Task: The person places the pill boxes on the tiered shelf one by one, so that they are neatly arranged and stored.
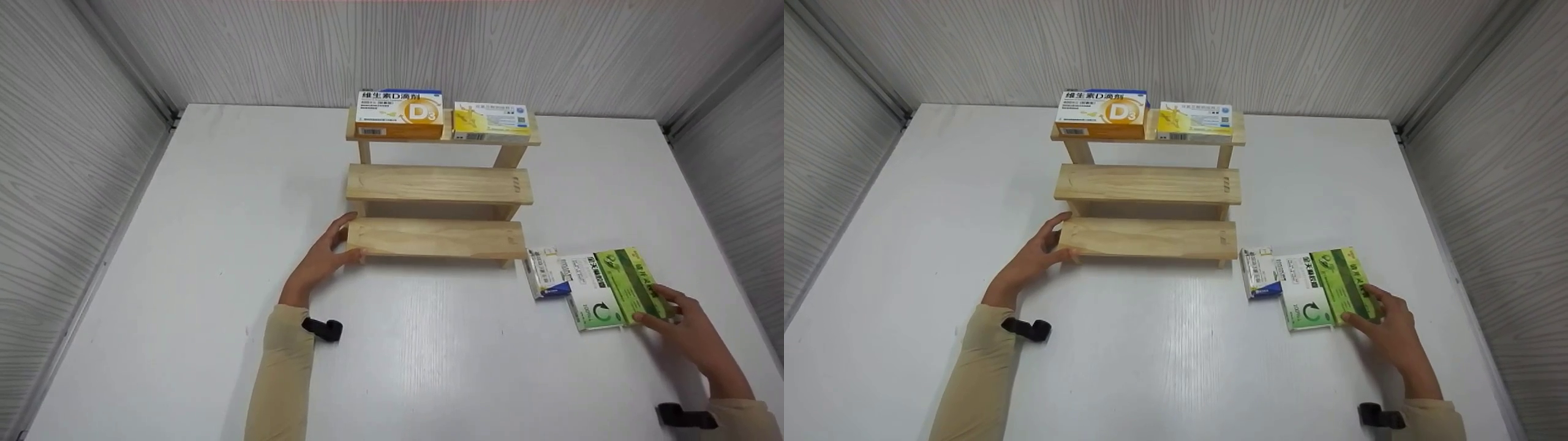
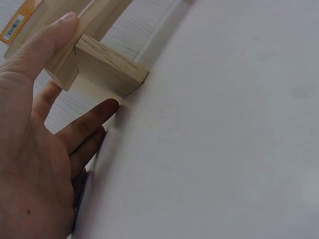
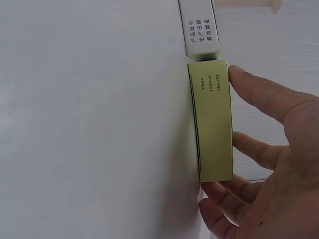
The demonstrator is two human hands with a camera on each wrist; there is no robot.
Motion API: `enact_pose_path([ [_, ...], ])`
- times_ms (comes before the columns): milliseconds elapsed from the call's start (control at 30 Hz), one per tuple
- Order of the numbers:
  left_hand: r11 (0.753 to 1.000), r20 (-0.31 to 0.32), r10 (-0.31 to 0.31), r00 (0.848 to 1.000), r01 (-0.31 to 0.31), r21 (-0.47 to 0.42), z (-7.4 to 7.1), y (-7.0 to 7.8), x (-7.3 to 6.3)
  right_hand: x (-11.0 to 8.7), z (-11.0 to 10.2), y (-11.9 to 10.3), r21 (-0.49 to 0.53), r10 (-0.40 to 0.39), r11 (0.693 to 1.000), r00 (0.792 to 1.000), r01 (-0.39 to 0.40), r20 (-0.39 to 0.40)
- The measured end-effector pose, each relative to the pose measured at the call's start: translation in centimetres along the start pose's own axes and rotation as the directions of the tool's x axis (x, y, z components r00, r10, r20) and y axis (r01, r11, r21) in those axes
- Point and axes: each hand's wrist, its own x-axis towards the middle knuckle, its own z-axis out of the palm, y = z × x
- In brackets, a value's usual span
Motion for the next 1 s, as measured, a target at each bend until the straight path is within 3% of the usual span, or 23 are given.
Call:
enact_pose_path([
  [433, 1.000, 0.006, 0.005, 1.000, -0.005, -0.019, 0.05, 0.05, -0.02, 0.29, -0.45, 0.53, -0.013, -0.011, 1.000, 0.999, 0.012, 0.046],
  [800, 1.000, -0.002, 0.012, 1.000, -0.012, 0.000, 0.19, 0.01, 0.06, 0.32, -0.66, 0.56, -0.050, -0.102, 0.994, 0.994, 0.100, -0.045],
  [1000, 1.000, 0.001, 0.004, 1.000, -0.004, 0.004, 0.05, -0.11, 0.17, 0.46, -0.67, 0.37, -0.098, -0.088, 0.992, 0.996, 0.084, -0.030],
])
